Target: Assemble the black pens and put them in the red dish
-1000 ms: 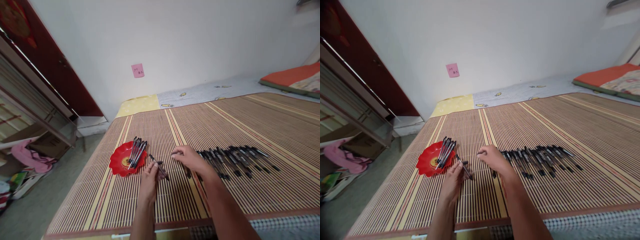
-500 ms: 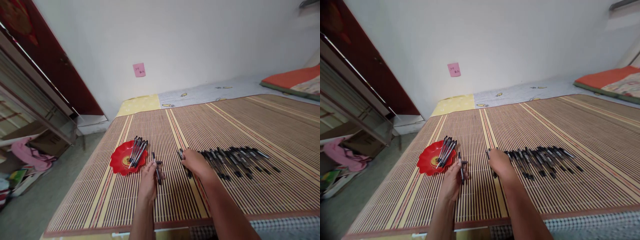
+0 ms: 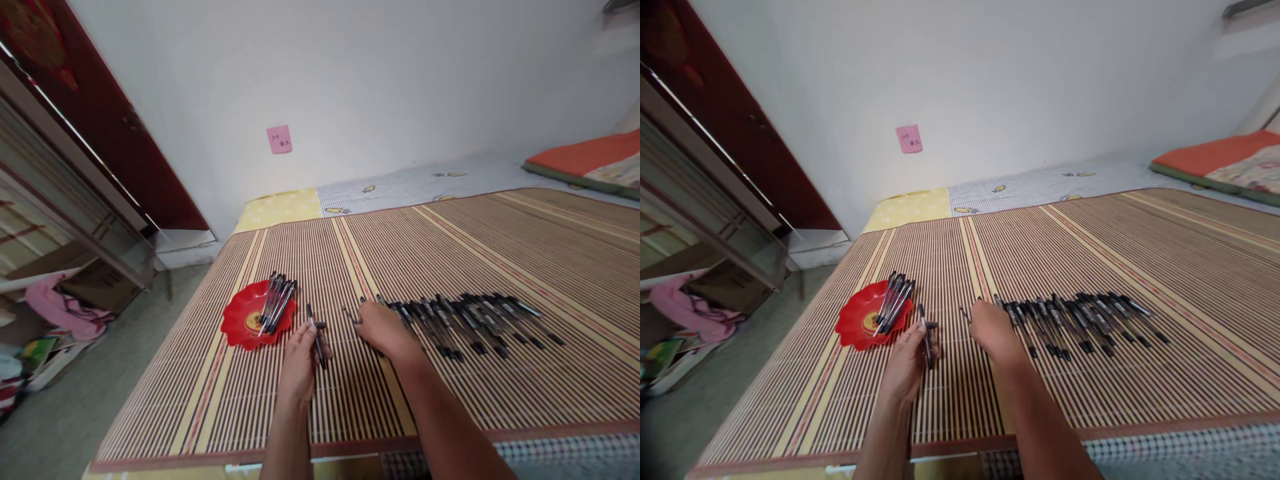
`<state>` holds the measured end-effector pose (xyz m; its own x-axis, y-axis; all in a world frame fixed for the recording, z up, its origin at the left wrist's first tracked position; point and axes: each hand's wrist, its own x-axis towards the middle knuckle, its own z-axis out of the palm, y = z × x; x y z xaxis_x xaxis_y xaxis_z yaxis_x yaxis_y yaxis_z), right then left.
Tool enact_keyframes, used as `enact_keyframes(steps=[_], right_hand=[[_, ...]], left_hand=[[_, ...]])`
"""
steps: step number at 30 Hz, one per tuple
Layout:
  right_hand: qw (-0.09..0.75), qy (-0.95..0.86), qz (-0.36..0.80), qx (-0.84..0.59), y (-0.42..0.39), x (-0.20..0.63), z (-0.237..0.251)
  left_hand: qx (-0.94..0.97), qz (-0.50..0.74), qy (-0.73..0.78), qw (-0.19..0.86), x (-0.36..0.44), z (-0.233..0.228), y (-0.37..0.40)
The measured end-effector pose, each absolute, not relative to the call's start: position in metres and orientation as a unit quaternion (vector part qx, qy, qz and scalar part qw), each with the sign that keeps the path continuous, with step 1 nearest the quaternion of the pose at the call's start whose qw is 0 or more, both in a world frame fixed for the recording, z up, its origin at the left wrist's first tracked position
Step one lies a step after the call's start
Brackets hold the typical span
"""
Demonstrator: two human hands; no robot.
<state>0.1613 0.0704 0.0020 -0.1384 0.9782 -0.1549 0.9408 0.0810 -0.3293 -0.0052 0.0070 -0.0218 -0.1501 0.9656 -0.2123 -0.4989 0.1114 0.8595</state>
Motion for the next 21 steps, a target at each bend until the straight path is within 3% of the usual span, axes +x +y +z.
enact_keyframes(steps=[5, 10, 12, 16, 21], right_hand=[[0.107, -0.734, 0.191, -0.643, 0.071, 0.161, 0.002], [0.367, -0.676, 0.365, -0.525, 0.078, 0.159, -0.004], [0.431, -0.633, 0.432, -0.477, 0.079, 0.155, -0.003], [0.485, -0.594, 0.465, -0.443, 0.076, 0.147, 0.005], [0.487, -0.603, 0.461, -0.432, 0.071, 0.142, 0.012]], left_hand=[[0.265, 0.614, 0.445, 0.595, -0.004, -0.023, 0.010], [0.279, 0.614, 0.457, 0.580, -0.001, -0.026, 0.009], [0.294, 0.605, 0.452, 0.586, 0.001, -0.026, 0.008], [0.325, 0.596, 0.426, 0.599, 0.006, -0.025, 0.006], [0.310, 0.605, 0.411, 0.607, 0.009, -0.025, 0.006]])
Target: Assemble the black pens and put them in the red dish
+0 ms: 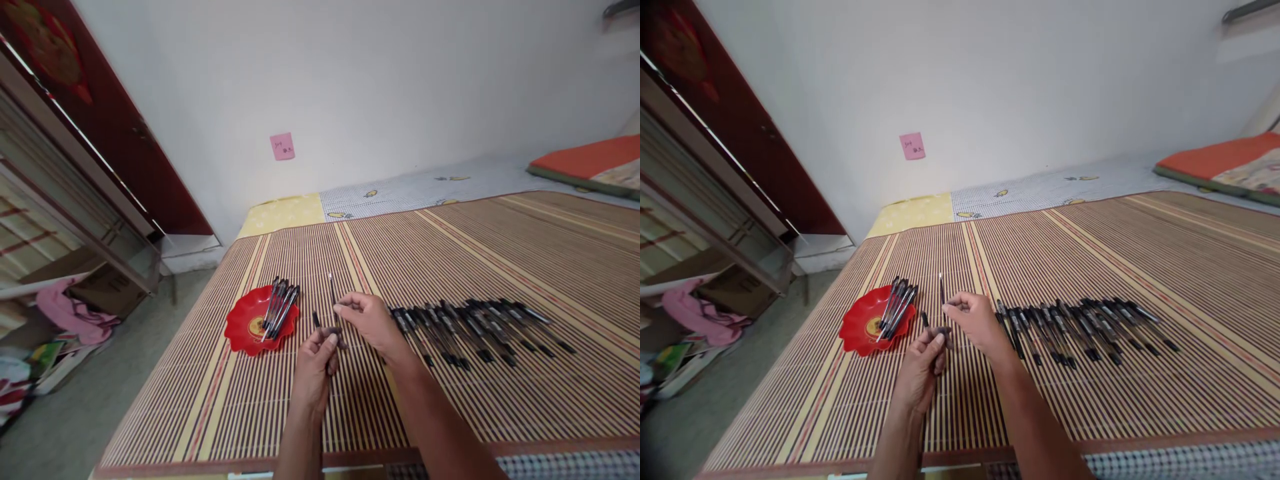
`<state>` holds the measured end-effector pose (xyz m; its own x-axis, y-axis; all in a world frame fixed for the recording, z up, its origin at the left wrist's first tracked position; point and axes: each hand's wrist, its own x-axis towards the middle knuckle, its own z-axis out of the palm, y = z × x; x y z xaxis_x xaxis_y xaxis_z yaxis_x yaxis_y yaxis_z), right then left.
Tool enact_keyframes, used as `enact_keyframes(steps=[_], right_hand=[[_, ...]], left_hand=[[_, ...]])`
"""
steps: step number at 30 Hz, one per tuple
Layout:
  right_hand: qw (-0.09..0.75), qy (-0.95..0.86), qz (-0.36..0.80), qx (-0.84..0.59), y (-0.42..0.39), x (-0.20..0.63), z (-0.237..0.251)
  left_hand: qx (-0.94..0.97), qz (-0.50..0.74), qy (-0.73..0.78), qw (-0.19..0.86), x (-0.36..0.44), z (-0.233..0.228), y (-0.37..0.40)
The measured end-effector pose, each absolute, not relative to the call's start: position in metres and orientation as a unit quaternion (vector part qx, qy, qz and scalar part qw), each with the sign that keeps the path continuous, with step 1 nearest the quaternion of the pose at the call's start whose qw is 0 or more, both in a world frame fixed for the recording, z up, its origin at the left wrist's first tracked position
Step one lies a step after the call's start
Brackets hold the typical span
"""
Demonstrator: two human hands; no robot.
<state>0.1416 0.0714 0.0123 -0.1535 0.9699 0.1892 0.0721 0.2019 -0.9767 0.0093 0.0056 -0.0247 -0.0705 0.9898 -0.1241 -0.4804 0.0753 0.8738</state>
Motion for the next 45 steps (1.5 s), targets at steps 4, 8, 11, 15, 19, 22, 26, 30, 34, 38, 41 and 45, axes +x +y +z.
enact_keyframes(steps=[4, 8, 11, 15, 19, 22, 26, 30, 34, 38, 41, 45], right_hand=[[0.491, -0.601, 0.475, -0.415, 0.070, 0.140, 0.013], [0.489, -0.600, 0.482, -0.411, 0.069, 0.141, 0.013], [0.486, -0.606, 0.487, -0.399, 0.068, 0.141, 0.015], [0.487, -0.615, 0.491, -0.379, 0.066, 0.140, 0.016], [0.484, -0.624, 0.489, -0.371, 0.065, 0.138, 0.016], [0.492, -0.615, 0.501, -0.359, 0.066, 0.140, 0.018], [0.546, -0.556, 0.518, -0.354, 0.069, 0.148, 0.023], [0.587, -0.507, 0.528, -0.347, 0.069, 0.154, 0.029], [0.593, -0.486, 0.544, -0.340, 0.068, 0.154, 0.030], [0.596, -0.477, 0.558, -0.325, 0.067, 0.152, 0.030], [0.586, -0.478, 0.574, -0.312, 0.066, 0.153, 0.030], [0.573, -0.474, 0.595, -0.305, 0.066, 0.153, 0.031]], left_hand=[[0.295, 0.618, 0.406, 0.606, 0.011, -0.024, 0.005], [0.287, 0.637, 0.409, 0.587, 0.011, -0.023, 0.005], [0.290, 0.640, 0.416, 0.577, 0.010, -0.024, 0.004], [0.292, 0.638, 0.421, 0.575, 0.009, -0.024, 0.003], [0.293, 0.644, 0.428, 0.562, 0.009, -0.021, 0.002], [0.303, 0.650, 0.425, 0.552, 0.007, -0.019, 0.002], [0.315, 0.639, 0.436, 0.550, 0.004, -0.019, 0.001], [0.343, 0.614, 0.448, 0.552, 0.005, -0.023, 0.000], [0.356, 0.599, 0.451, 0.558, 0.007, -0.025, 0.000], [0.351, 0.596, 0.461, 0.556, 0.009, -0.024, 0.001], [0.348, 0.599, 0.470, 0.547, 0.009, -0.021, 0.001], [0.346, 0.607, 0.481, 0.529, 0.010, -0.019, 0.001]])
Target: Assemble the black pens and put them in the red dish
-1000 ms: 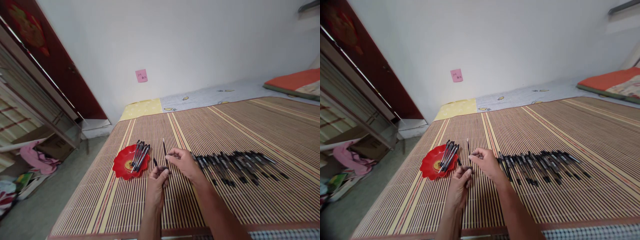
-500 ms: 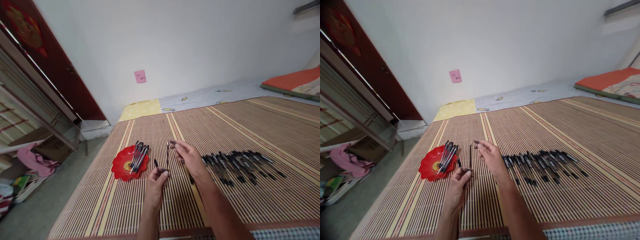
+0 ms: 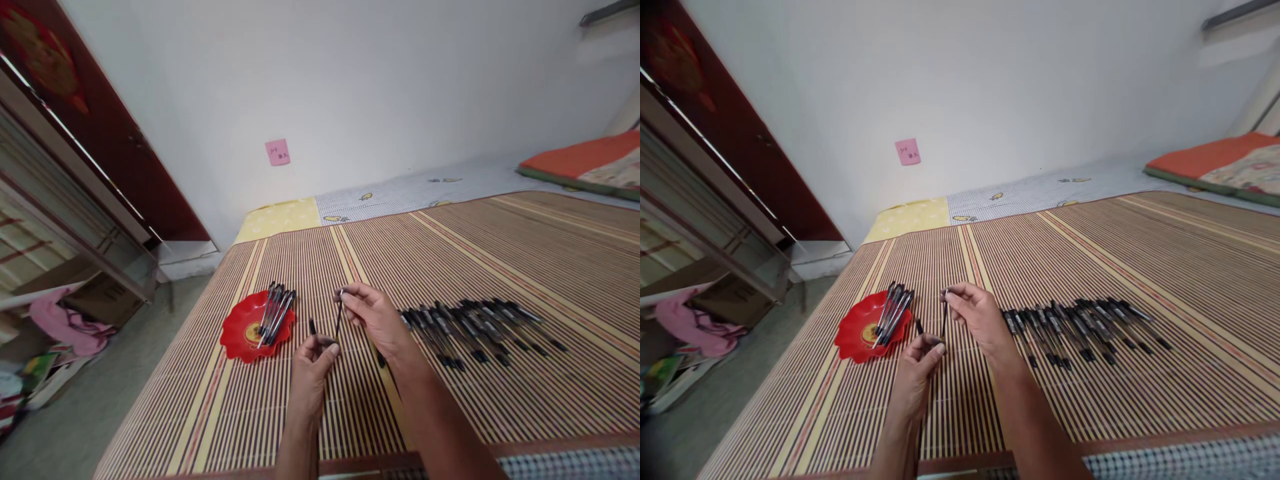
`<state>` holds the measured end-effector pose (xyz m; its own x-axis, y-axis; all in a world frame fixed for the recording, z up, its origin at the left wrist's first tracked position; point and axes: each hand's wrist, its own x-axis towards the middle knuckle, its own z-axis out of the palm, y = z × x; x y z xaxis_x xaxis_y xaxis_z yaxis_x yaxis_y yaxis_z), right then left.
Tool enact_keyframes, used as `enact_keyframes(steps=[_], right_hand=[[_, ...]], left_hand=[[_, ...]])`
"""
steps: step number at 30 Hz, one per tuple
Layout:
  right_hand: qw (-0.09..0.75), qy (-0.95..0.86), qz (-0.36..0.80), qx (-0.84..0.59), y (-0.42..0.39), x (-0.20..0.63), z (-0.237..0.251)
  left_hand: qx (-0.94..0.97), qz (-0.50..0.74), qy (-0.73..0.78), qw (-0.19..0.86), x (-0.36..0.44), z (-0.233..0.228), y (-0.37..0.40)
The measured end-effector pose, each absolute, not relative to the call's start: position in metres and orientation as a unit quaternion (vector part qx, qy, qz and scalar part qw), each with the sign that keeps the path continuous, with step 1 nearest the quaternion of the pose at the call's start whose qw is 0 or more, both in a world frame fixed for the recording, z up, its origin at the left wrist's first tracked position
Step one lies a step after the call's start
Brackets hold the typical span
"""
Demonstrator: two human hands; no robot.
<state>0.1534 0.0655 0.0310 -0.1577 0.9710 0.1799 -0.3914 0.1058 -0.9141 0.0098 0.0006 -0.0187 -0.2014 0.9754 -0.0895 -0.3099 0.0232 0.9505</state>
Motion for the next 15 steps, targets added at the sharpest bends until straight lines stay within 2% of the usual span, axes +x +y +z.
enact_keyframes(steps=[8, 15], right_hand=[[0.575, -0.466, 0.611, -0.282, 0.0653, 0.1522, 0.0330], [0.553, -0.487, 0.625, -0.257, 0.0626, 0.1560, 0.0348]], left_hand=[[0.350, 0.629, 0.475, 0.506, 0.0099, -0.0207, -0.0010], [0.353, 0.588, 0.440, 0.580, 0.0100, -0.0216, -0.0029]])
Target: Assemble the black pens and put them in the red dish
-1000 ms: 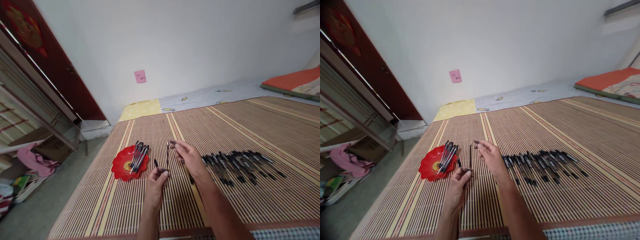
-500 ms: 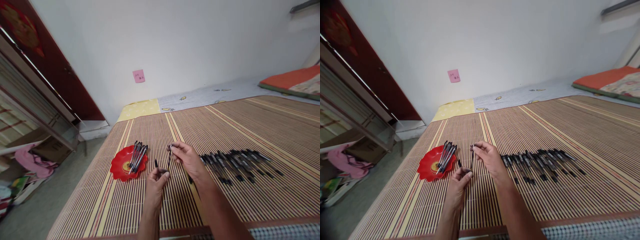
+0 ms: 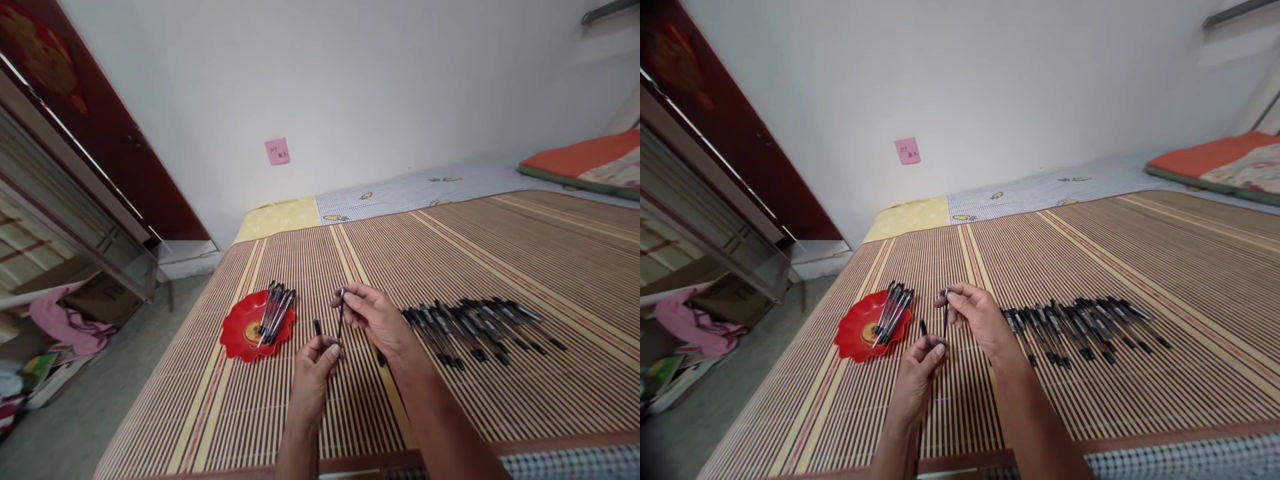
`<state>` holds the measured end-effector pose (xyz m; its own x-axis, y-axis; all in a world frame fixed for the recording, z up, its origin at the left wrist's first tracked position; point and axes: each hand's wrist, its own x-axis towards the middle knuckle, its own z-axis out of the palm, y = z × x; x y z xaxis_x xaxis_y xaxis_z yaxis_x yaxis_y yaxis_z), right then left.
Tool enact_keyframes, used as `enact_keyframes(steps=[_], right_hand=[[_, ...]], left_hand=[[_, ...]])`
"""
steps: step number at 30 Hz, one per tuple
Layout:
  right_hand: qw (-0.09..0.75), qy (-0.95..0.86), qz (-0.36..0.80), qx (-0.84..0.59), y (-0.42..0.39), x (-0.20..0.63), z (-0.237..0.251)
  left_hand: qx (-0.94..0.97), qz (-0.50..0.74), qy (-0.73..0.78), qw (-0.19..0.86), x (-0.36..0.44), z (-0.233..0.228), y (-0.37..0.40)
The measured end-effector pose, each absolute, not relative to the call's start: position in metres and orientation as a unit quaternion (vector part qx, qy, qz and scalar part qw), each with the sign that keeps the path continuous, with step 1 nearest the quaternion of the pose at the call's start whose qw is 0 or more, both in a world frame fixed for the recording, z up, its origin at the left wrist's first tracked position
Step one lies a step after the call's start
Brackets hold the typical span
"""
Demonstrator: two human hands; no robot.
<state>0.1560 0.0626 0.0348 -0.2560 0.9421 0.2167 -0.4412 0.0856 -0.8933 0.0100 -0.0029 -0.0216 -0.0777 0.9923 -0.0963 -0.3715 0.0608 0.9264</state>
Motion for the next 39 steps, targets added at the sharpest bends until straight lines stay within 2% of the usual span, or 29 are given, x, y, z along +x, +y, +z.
enact_keyframes(steps=[19, 30, 39], right_hand=[[0.587, -0.480, 0.574, -0.308, 0.068, 0.163, 0.033], [0.735, -0.317, 0.526, -0.288, 0.070, 0.174, 0.043], [0.744, -0.317, 0.519, -0.276, 0.068, 0.169, 0.046]], left_hand=[[0.381, 0.573, 0.436, 0.580, 0.011, -0.026, -0.003], [0.450, 0.547, 0.418, 0.569, 0.012, -0.020, -0.005], [0.489, 0.519, 0.432, 0.552, 0.011, -0.017, -0.004]])
